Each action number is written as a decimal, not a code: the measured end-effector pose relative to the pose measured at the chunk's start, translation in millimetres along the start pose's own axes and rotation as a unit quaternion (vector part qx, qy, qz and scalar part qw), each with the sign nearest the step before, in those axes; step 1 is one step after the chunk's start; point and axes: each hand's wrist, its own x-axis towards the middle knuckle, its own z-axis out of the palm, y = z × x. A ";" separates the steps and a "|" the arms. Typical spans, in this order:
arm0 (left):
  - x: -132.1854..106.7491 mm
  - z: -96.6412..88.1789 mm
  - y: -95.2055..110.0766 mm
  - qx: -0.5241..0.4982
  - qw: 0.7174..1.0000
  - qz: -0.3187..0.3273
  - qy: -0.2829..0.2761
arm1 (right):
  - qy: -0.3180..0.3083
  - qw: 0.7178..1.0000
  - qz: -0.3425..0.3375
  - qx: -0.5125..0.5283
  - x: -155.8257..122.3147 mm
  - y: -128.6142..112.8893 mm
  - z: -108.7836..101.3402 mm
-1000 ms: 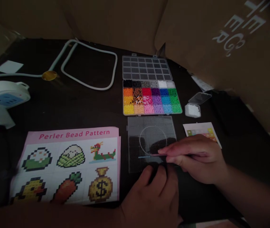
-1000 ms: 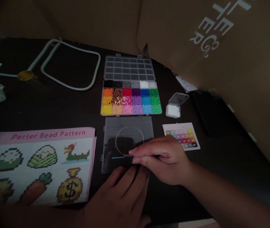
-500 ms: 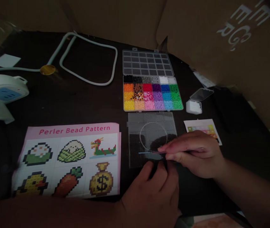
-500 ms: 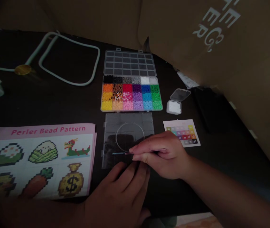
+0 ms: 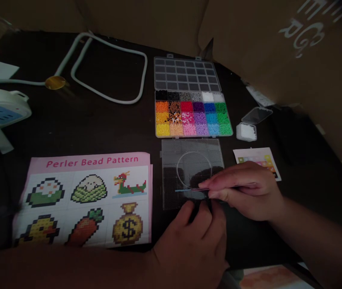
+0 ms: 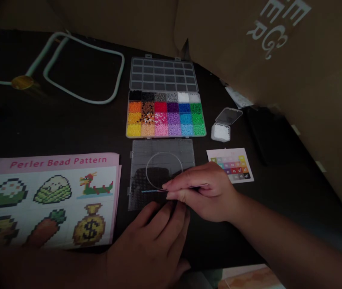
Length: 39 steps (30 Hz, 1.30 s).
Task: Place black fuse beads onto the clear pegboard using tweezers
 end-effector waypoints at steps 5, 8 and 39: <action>1.3 -0.9 -1.1 -0.002 1.000 0.003 -0.002 | -0.002 1.000 -0.002 -0.008 0.4 -0.4 0.0; 2.2 -0.7 -1.4 -0.004 1.000 0.001 -0.002 | 0.001 1.000 -0.003 -0.005 0.4 -0.7 0.2; 0.7 0.7 -1.1 0.006 1.000 0.002 0.005 | 0.063 0.992 0.054 0.091 -0.8 -4.6 -5.2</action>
